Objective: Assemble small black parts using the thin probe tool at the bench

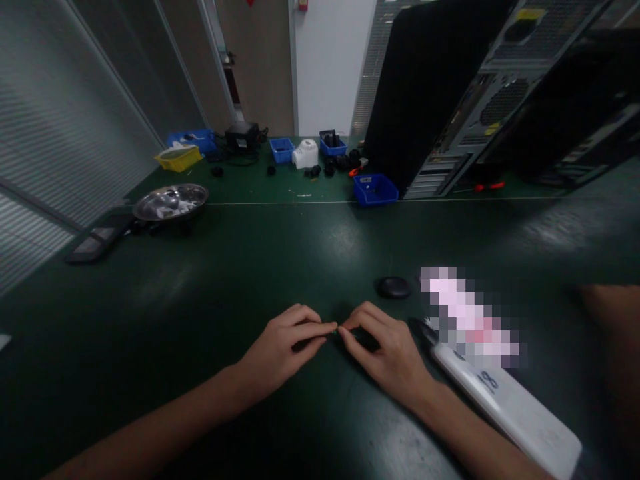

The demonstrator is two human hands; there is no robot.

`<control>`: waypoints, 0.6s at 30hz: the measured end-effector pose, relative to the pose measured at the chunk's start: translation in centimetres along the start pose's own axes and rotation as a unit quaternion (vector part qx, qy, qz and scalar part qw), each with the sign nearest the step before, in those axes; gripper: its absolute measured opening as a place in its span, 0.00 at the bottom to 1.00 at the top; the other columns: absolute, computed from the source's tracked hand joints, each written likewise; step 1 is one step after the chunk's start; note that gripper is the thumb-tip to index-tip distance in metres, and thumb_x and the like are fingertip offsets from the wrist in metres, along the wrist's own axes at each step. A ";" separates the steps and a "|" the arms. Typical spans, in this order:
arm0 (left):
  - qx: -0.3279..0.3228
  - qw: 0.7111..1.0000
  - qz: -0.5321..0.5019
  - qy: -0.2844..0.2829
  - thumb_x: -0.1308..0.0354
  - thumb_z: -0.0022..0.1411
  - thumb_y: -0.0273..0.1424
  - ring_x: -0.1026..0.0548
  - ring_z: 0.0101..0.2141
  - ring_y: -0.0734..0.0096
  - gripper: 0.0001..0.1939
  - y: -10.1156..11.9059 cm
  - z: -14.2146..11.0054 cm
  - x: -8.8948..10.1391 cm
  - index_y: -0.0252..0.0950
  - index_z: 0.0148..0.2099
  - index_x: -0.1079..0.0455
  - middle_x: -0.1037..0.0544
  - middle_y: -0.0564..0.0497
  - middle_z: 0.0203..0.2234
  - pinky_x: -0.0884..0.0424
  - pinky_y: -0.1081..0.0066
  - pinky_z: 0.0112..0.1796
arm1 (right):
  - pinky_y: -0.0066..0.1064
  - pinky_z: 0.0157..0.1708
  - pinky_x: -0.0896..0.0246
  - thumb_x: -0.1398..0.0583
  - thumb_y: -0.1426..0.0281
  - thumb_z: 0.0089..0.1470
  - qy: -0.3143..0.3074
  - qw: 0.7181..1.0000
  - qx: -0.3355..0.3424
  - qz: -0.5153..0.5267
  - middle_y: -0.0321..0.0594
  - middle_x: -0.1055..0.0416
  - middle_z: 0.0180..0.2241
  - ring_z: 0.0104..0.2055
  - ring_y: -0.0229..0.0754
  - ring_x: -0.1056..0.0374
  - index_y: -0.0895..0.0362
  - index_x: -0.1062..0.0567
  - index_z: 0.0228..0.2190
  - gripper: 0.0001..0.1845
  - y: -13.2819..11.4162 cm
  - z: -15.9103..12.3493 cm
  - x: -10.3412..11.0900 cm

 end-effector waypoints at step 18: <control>-0.014 0.996 0.088 -0.017 0.43 0.69 0.27 0.27 0.51 0.62 0.13 2.4 1.1 -1.1 0.37 0.54 0.26 0.23 0.46 0.49 0.28 0.59 0.54 | 0.31 0.36 0.37 0.42 0.64 0.67 0.051 0.988 -0.109 -0.098 0.37 0.27 0.37 0.35 0.40 0.28 0.52 0.24 0.33 0.10 2.4 -0.1 1.1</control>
Point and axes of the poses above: each hand's wrist, its own z-axis towards the middle knuckle, its own x-axis out of the back of the hand, y = z × x, the point moved 7 cm from there along z, towards the middle knuckle
